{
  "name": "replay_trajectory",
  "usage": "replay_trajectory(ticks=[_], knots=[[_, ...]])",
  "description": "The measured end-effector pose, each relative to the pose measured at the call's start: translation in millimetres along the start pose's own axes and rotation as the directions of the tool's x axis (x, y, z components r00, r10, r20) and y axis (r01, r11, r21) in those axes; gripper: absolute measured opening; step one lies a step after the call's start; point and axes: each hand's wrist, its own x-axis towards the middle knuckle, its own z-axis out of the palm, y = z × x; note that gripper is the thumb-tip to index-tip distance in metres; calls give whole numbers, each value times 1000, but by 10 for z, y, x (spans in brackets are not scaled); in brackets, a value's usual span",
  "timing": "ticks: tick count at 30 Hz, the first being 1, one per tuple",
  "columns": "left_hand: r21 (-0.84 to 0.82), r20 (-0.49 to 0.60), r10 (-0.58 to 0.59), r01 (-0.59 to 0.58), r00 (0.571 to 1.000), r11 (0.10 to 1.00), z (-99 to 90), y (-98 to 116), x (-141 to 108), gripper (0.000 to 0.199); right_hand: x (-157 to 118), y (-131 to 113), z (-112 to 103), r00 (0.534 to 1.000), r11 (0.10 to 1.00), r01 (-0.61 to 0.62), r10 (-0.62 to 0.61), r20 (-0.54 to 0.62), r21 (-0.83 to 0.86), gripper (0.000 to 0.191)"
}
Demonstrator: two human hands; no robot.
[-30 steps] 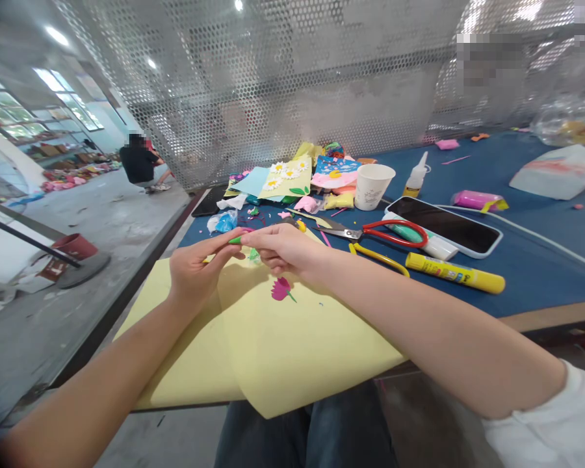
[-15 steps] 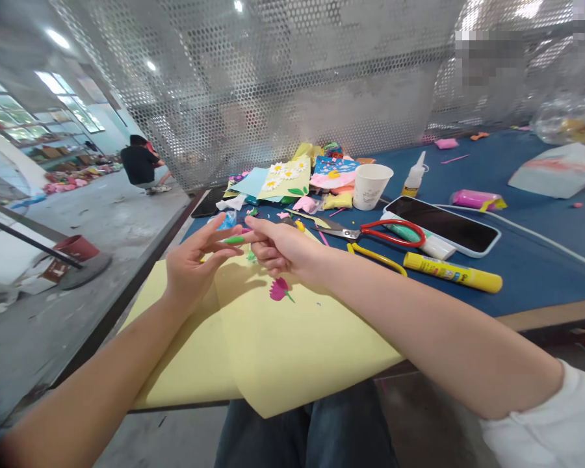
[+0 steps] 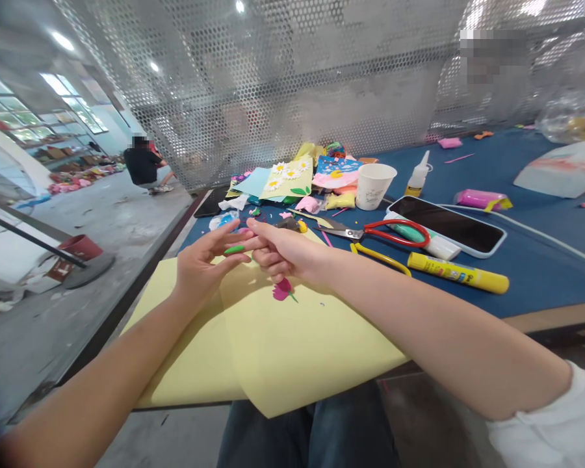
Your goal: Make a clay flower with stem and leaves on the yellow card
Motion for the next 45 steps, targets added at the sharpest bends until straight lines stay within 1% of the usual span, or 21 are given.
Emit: replay_trajectory(ticks=[1,2,4,6,12,20,22,25,28,31,33,36,39,42,44,45], knots=[[-8,-6,10,-10,1000,1000,4,4,1,43,-7,-5,8,1000,1000,-5,5,0,-1,45],[-11,-8,17,-17,1000,1000,8,9,2,40,-11,-8,14,1000,1000,-7,7,7,0,45],[-14,-2,21,-21,1000,1000,16,21,5,27,-12,-5,16,1000,1000,1,-2,31,6,45],[-43,8,18,-18,1000,999,24,27,8,20,-5,6,9,999,1000,13,-13,49,11,45],[-144,-6,-5,4,1000,990,45,34,11,17,2,10,4,997,1000,3,-4,74,14,45],[-128,6,43,-42,999,991,43,26,7,7,9,30,-81,993,999,-24,27,114,-24,44],[-112,0,36,-35,999,993,47,28,6,8,6,40,-79,995,999,-19,23,98,-46,42],[-86,-2,27,-27,1000,996,55,34,12,12,17,64,-51,998,993,28,-21,60,-119,35],[-33,27,80,-79,996,996,61,29,25,13,58,100,-39,995,981,88,-93,-20,-175,33],[55,60,102,-106,993,993,59,12,33,21,95,123,-52,983,970,128,-152,-105,-207,34],[84,63,103,-108,993,991,50,-2,33,25,100,123,-57,977,966,135,-167,-135,-221,35],[99,59,116,-121,992,988,29,-18,29,24,90,107,-52,962,956,168,-213,-173,-239,35],[111,49,74,-79,996,991,2,-29,34,27,95,87,-58,941,947,212,-264,-210,-241,35],[118,58,12,-18,998,993,-28,-52,53,44,114,61,-97,945,964,191,-231,-233,-182,36],[138,57,-8,0,998,990,-48,-77,70,51,120,36,-127,958,983,164,-179,-223,-88,36],[150,51,-12,4,999,989,-57,-91,76,52,119,22,-140,967,989,146,-150,-207,-35,35]])
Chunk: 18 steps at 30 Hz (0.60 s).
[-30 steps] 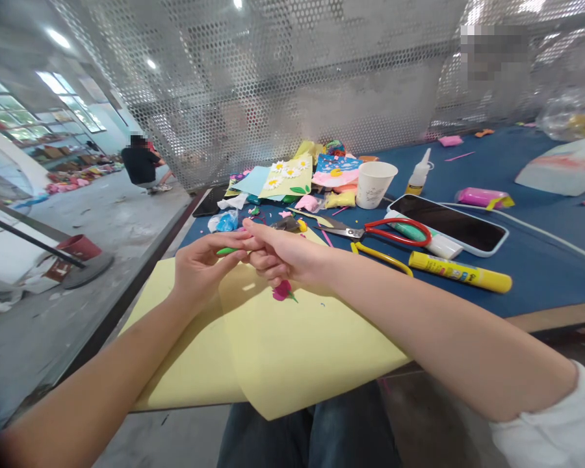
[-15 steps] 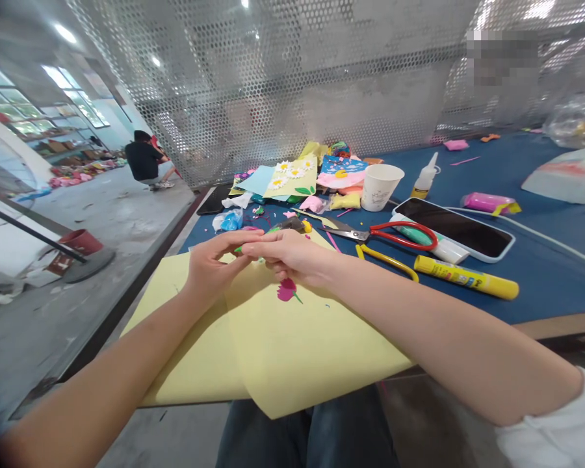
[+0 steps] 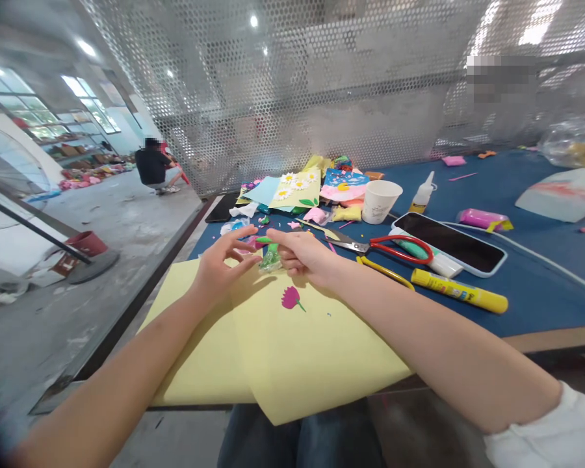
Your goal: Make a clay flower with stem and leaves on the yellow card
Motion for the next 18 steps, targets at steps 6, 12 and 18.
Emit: replay_trajectory(ticks=[6,12,18], knots=[[38,-41,17,-15,999,999,-11,-40,2,36,-21,-74,-17,978,980,-174,161,130,99,42],[26,-42,121,-120,992,992,-19,-27,-19,20,-35,-66,-31,964,974,-220,208,166,57,45],[-47,-36,57,-58,998,997,-7,-58,-24,22,-39,-70,-61,948,966,-248,226,226,73,47]])
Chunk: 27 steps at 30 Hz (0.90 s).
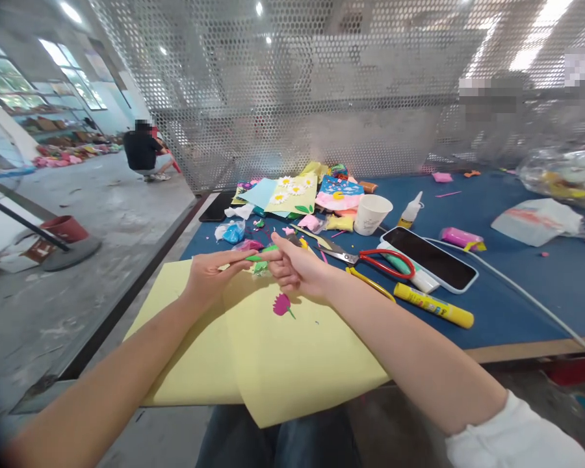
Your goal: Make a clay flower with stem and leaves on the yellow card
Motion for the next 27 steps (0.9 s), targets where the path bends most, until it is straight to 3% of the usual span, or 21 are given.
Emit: replay_trajectory(ticks=[5,12,20,27], knots=[[-82,52,-22,26,998,996,51,20,-13,53,-9,2,-15,999,999,-30,30,14,-30,50],[-46,61,24,-21,998,999,100,82,-20,22,-25,10,-34,994,995,-91,94,54,-50,50],[4,57,42,-42,997,999,97,86,-52,23,-11,26,-50,993,993,-113,114,42,-32,50],[-22,75,12,-11,997,1000,86,95,-65,54,-22,30,-32,991,991,-135,136,20,-17,47]])
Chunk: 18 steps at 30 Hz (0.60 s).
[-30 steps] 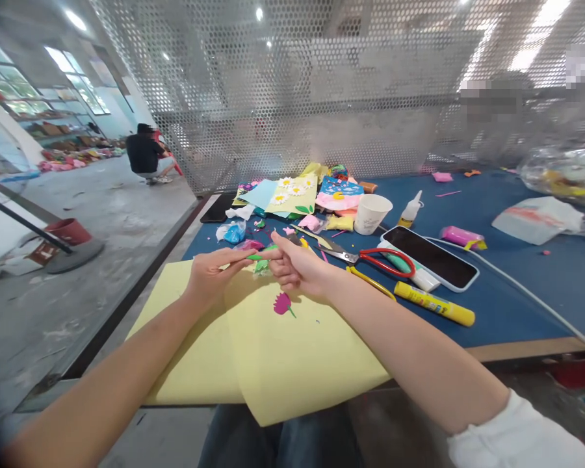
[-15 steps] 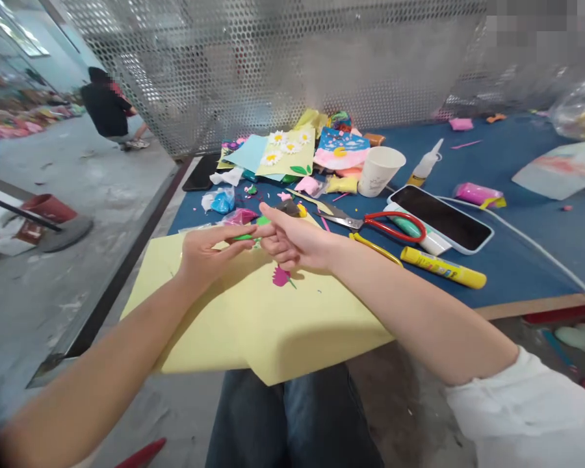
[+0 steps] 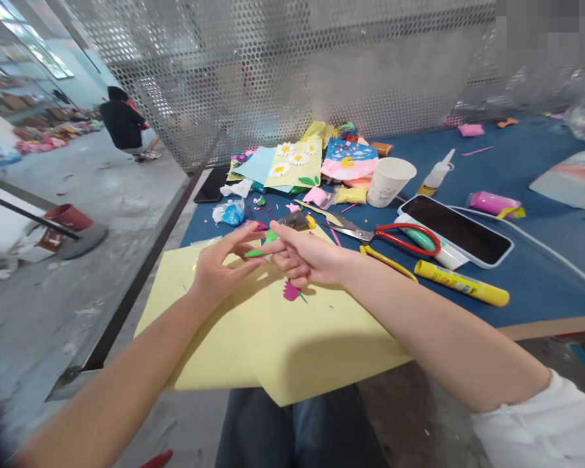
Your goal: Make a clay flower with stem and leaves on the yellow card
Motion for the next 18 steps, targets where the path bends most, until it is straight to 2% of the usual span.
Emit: replay_trajectory(ticks=[2,8,11,18], knots=[[25,-1,-12,12,1000,1000,-13,3,8,54,-3,-7,-2,1000,1000,5,-5,-11,3,46],[66,7,95,-95,995,993,-26,10,33,18,12,-25,-50,1000,1000,19,-19,21,-10,46],[86,-22,125,-123,992,989,-25,11,39,14,15,-27,-54,999,1000,17,-17,35,1,45],[132,-3,131,-129,991,983,-48,36,40,13,2,-32,-9,999,1000,12,-12,31,-6,44]])
